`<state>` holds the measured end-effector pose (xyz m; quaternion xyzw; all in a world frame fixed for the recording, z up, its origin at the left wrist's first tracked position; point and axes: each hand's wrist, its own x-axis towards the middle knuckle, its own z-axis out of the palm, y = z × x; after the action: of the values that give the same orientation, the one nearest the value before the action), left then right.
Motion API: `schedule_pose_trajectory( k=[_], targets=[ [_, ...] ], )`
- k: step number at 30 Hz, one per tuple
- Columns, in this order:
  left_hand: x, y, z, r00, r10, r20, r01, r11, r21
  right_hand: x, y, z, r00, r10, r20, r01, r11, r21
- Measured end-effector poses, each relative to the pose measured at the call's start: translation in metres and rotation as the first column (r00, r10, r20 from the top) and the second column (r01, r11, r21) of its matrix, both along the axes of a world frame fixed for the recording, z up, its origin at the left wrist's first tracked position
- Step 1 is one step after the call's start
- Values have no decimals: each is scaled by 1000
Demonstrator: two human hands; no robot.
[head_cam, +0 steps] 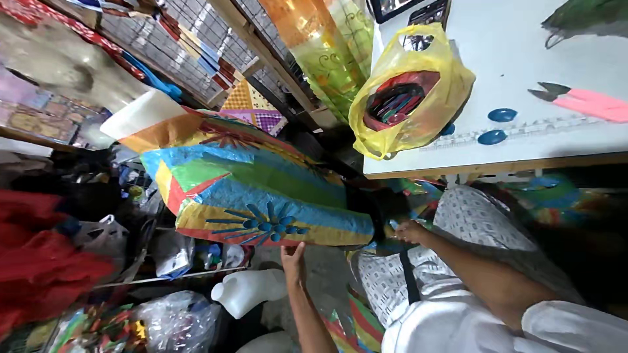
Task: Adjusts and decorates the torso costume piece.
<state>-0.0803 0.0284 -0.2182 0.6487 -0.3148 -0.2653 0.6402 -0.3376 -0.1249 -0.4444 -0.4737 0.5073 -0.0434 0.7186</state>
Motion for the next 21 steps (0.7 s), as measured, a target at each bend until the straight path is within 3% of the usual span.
schedule_pose_trajectory(
  k=[3,9,12,15,18,19,21],
  targets=[
    [-7,-6,-42,999,-42,-32,46,991,128,-7,2,-2,993,-78,-89,81,996,35],
    [-11,-27,-122,999,-50,13,44,957,286,-8,8,14,999,0,42,0,1000,7],
    [-23,-34,-152,986,45,-159,14,936,352,-14,9,31,996,-64,60,61,997,52],
    [-41,-43,-166,828,247,-504,-34,919,394,-8,5,52,964,-250,93,234,960,154],
    [-56,-52,-158,628,282,-725,-45,944,328,14,-1,61,930,-346,120,311,919,244],
    [-59,-56,-154,564,303,-768,-88,947,309,25,-2,64,919,-370,133,326,906,270],
    [-65,-59,-152,536,352,-767,-134,933,334,46,1,71,897,-413,160,348,881,322]
  ],
)
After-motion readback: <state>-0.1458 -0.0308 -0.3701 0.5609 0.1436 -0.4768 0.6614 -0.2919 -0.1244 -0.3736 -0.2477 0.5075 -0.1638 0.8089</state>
